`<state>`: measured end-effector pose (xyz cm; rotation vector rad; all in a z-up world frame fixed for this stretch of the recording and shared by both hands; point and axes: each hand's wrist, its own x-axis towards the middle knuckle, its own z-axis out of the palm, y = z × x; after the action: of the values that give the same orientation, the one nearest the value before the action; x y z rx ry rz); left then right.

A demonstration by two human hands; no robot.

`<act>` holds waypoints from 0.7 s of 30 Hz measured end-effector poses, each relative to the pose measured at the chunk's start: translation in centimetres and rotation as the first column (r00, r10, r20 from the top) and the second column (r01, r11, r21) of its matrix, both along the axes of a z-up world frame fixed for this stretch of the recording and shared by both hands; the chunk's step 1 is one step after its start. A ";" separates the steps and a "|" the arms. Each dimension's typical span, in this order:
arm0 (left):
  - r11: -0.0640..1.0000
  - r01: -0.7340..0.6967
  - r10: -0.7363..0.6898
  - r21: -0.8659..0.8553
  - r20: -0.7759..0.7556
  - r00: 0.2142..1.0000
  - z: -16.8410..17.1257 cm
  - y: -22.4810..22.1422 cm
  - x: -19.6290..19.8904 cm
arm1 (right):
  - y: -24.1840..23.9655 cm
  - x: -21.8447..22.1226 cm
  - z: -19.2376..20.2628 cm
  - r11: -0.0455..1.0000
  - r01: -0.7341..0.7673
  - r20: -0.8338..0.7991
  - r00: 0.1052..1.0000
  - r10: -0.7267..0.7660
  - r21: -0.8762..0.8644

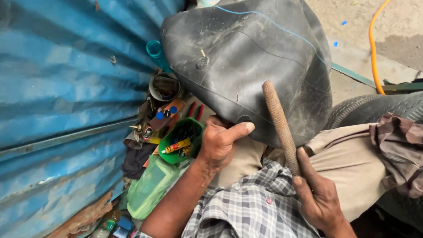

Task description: The person is repairing a punctured inner tube by sanding the surface with a metal rod, applying adhesive, and then placing and pressing a rubber patch onto the puncture.

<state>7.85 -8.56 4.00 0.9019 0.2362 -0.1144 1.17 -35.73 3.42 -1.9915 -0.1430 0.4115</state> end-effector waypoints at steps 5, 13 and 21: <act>0.998 -0.005 0.003 -0.069 -0.034 0.999 0.4 -0.1 0.5 | 0.8 -1.2 -0.3 0.991 -0.111 0.155 0.980 0.123 -0.079; 0.996 0.038 -0.038 0.079 -0.004 0.999 1.1 0.5 0.5 | 6.1 7.2 5.1 0.997 0.053 0.100 0.994 -0.048 -0.056; 1.000 0.008 -0.009 0.027 0.042 0.999 -1.0 -0.5 0.5 | 5.4 3.2 2.8 0.982 -0.023 0.251 0.965 0.071 -0.190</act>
<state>8.31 -9.04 3.03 0.9312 0.1951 -0.1001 4.37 -30.34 6.21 -2.2247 -0.3260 0.2003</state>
